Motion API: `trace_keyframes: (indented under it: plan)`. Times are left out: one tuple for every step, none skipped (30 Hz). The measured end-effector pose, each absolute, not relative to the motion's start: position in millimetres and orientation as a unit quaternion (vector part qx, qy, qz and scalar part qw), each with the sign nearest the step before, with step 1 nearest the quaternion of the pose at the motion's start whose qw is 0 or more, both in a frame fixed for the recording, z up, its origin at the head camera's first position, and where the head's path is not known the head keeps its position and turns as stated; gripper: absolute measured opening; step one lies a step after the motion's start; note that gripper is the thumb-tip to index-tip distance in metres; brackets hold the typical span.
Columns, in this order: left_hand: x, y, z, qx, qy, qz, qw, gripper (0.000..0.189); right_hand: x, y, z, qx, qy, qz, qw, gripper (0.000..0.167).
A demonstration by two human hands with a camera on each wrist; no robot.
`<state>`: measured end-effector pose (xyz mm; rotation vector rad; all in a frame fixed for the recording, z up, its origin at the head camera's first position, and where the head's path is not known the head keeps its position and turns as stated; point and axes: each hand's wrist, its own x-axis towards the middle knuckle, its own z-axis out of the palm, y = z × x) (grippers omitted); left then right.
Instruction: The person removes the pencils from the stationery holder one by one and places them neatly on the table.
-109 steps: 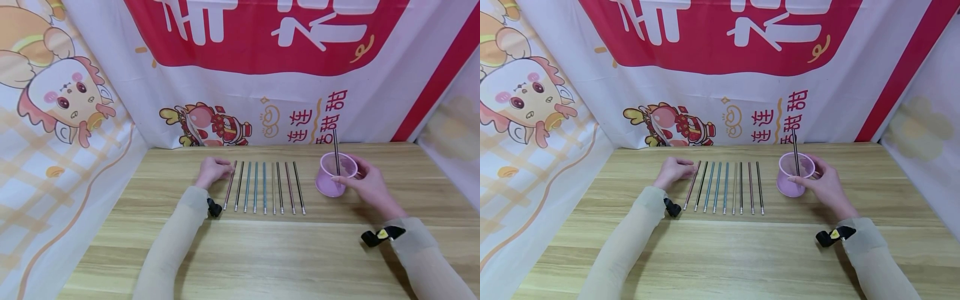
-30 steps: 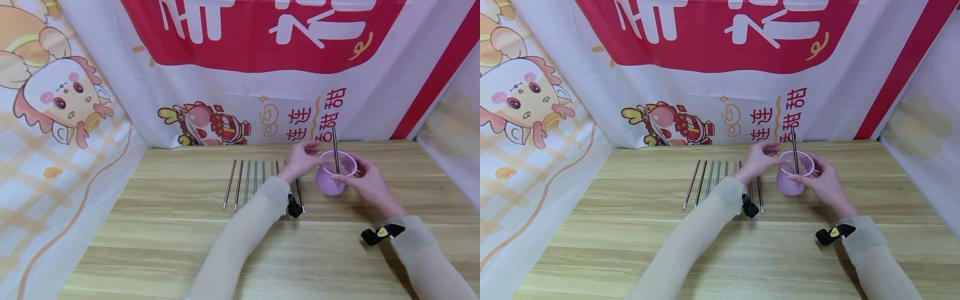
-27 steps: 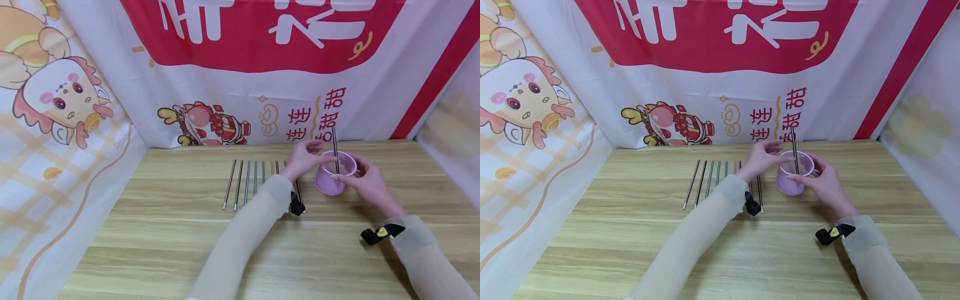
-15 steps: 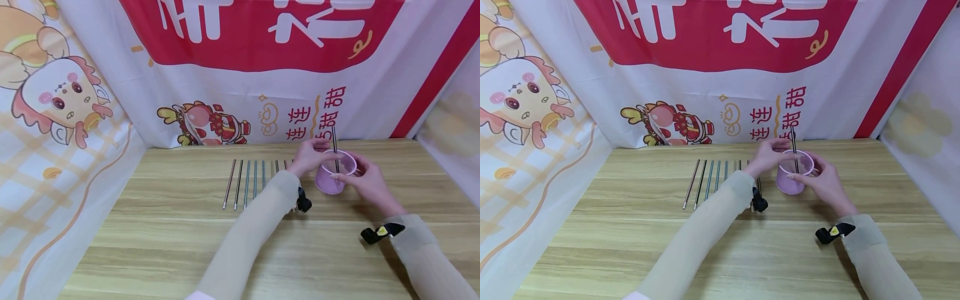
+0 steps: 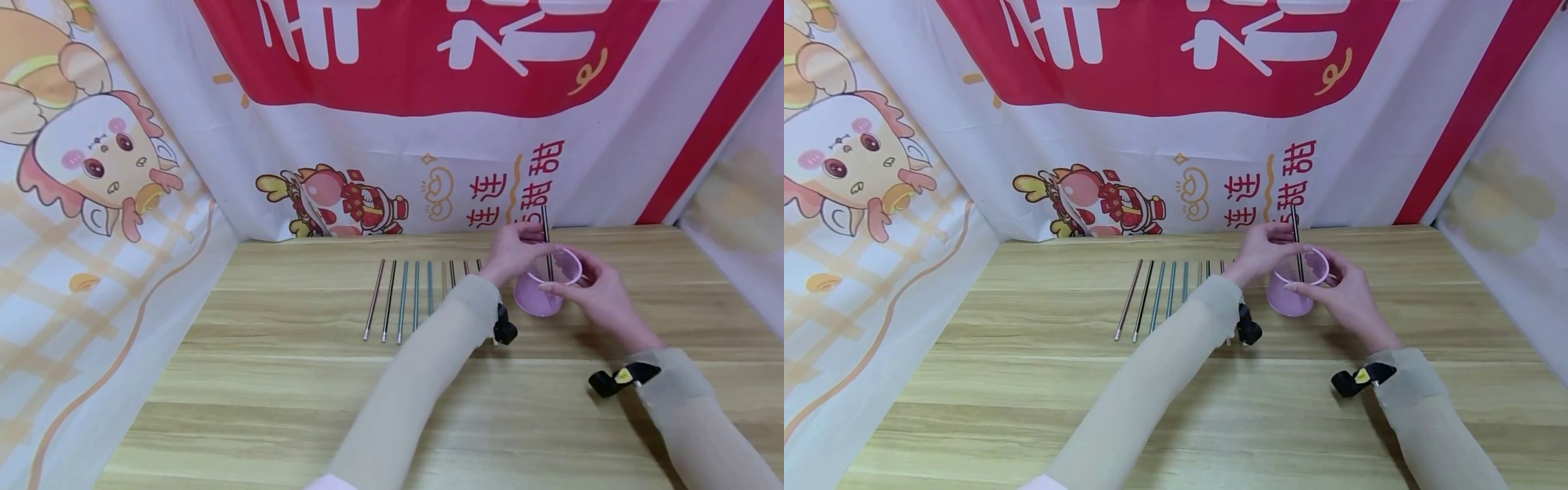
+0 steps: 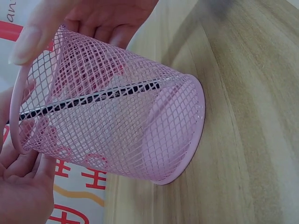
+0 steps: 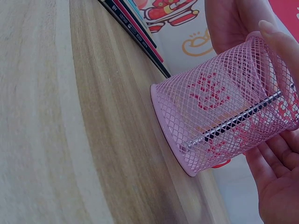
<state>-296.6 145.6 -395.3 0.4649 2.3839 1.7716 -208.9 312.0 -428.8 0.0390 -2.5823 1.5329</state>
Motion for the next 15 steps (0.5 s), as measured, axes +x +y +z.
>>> trace_keyframes:
  plan:
    - [-296.4,145.6,-394.8,0.153,0.790,0.589,0.066,0.050,-208.9,311.8,-428.7,0.013,-0.858,0.509,0.070,0.085]
    - [-296.2,145.6,-394.5,0.151,0.790,0.591,0.065,0.048,-208.9,311.7,-428.4,0.013,-0.858,0.509,0.070,0.086]
    - [-296.2,145.6,-394.3,0.150,0.789,0.593,0.065,0.047,-208.9,311.5,-428.1,0.012,-0.857,0.510,0.070,0.086]
    - [-296.0,145.4,-394.0,0.149,0.789,0.593,0.063,0.045,-209.0,311.3,-428.1,0.012,-0.857,0.511,0.069,0.086]
    - [-296.0,145.3,-394.0,0.148,0.789,0.593,0.062,0.044,-208.9,311.0,-427.8,0.011,-0.857,0.511,0.067,0.086]
    - [-296.1,145.3,-394.2,0.148,0.790,0.592,0.060,0.042,-208.8,310.8,-427.6,0.010,-0.857,0.511,0.066,0.086]
    - [-296.1,145.1,-394.3,0.148,0.792,0.590,0.057,0.041,-208.5,310.6,-427.0,0.008,-0.858,0.510,0.063,0.086]
    - [-296.1,144.9,-394.5,0.148,0.794,0.587,0.054,0.039,-208.3,310.4,-426.6,0.006,-0.858,0.510,0.061,0.086]
    - [-296.1,144.7,-394.5,0.149,0.796,0.584,0.050,0.038,-208.2,310.1,-426.4,0.006,-0.858,0.510,0.059,0.086]
    - [-296.2,144.7,-394.8,0.148,0.798,0.582,0.047,0.037,-208.2,309.8,-426.3,0.006,-0.858,0.511,0.058,0.085]
    - [-296.5,144.7,-395.1,0.148,0.800,0.580,0.045,0.036,-208.0,309.7,-425.8,0.006,-0.857,0.512,0.058,0.085]
    - [-296.7,144.7,-395.3,0.148,0.802,0.578,0.043,0.034,-208.0,309.6,-425.5,0.006,-0.856,0.513,0.059,0.084]
    - [-296.6,144.7,-395.4,0.148,0.802,0.577,0.041,0.033,-208.0,309.6,-425.3,0.006,-0.856,0.514,0.061,0.084]
    - [-296.9,144.7,-395.6,0.147,0.802,0.577,0.040,0.032,-208.2,309.6,-425.6,0.008,-0.855,0.516,0.063,0.083]
    - [-297.3,144.8,-395.9,0.148,0.802,0.577,0.038,0.032,-208.4,309.6,-425.9,0.009,-0.853,0.517,0.064,0.083]
